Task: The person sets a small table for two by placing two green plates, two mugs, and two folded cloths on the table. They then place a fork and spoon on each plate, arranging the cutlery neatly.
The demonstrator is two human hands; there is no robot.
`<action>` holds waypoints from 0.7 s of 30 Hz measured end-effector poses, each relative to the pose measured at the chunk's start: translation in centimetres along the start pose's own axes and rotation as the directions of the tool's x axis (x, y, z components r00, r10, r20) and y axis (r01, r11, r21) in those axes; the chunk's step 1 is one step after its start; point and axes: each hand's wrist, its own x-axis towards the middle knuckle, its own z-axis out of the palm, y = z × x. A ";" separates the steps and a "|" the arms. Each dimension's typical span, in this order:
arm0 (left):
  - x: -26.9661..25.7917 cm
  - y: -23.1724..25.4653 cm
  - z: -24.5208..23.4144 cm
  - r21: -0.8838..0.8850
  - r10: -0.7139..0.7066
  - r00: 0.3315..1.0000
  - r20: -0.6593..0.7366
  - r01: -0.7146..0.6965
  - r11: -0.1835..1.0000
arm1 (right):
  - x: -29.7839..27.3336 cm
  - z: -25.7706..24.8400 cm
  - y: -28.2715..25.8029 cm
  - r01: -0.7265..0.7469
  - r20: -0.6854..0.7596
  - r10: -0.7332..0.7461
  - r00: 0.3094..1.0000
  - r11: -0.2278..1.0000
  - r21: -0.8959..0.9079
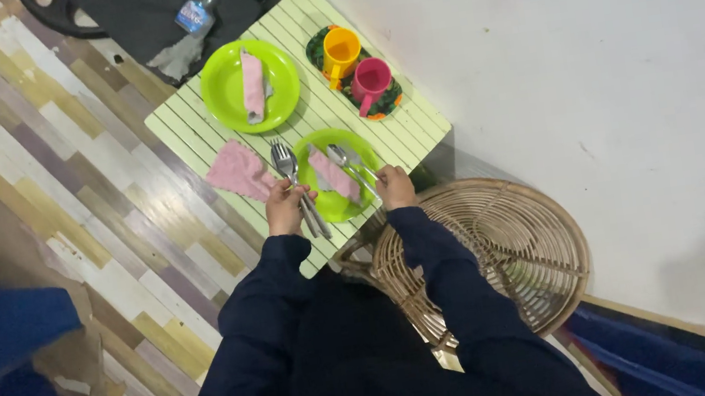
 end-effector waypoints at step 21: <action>4.1 -3.1 -0.8 -0.030 -0.065 0.995 0.081 0.067 0.997 | 0.4 7.6 4.0 0.030 0.002 -0.030 1.000 0.969 -0.244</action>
